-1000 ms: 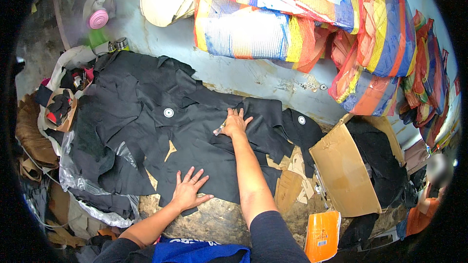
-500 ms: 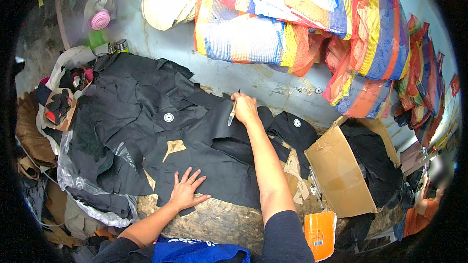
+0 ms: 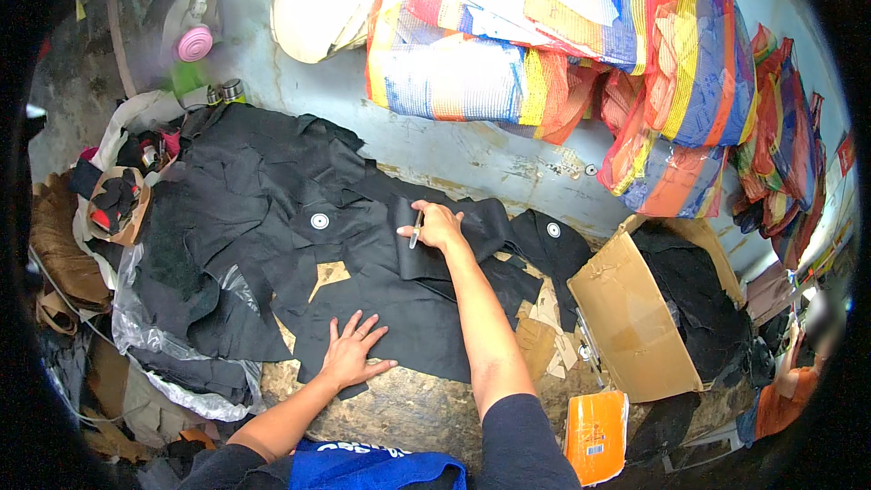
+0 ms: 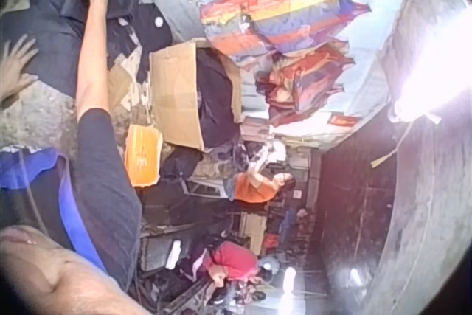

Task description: The person lays out black fabric on a worktable, places a cardboard pattern on top, and uses a white marker to trace the pattern outline onto the fabric. The person repeats this process with multiple pattern pieces, moving them to different positions on the fabric to mark several shapes.

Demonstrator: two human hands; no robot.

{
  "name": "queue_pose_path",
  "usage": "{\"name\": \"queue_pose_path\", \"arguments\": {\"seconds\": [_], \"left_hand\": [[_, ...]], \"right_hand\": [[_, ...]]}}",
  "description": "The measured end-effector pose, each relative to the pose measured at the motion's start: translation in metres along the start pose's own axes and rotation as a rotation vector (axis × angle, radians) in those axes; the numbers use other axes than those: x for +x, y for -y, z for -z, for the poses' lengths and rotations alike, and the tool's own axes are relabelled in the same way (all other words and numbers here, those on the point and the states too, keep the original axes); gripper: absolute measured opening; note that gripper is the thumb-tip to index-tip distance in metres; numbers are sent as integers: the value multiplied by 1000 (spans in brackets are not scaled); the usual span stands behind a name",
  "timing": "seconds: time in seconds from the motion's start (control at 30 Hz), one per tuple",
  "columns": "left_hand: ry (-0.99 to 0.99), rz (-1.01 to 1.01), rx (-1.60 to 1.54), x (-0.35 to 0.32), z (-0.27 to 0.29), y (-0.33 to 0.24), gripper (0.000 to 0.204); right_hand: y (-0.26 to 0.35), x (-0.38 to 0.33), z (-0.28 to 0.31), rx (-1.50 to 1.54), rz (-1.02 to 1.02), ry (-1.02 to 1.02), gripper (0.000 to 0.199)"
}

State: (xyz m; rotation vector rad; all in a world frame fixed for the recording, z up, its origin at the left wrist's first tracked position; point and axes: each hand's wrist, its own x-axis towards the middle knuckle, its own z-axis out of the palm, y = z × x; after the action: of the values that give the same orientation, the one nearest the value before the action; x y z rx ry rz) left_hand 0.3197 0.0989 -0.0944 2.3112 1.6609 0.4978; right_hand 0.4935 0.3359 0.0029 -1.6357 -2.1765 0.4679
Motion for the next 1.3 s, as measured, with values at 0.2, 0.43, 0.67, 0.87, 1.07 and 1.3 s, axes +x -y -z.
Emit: {"name": "queue_pose_path", "arguments": {"seconds": [0.2, 0.43, 0.67, 0.87, 1.07, 1.3], "left_hand": [[6, 5, -18, 0, 3, -1, 74], [69, 125, -353, 18, 25, -7, 95], [98, 143, -2315, 41, 94, -49, 129], [41, -426, -2320, 19, 138, -45, 126], [161, -201, -1926, 7, 144, -42, 138], [383, -360, -1992, -8, 102, -93, 102]], "right_hand": [[49, -9, 36, 385, 442, -281, 20], [107, -80, 139, 910, 671, -115, 13], [116, -174, 184, 1055, 510, -5, 16], [102, -237, 223, 1033, 515, -170, 17], [115, -266, 241, 960, 601, -140, 20], [122, -246, 162, 766, 680, 63, 17]]}}
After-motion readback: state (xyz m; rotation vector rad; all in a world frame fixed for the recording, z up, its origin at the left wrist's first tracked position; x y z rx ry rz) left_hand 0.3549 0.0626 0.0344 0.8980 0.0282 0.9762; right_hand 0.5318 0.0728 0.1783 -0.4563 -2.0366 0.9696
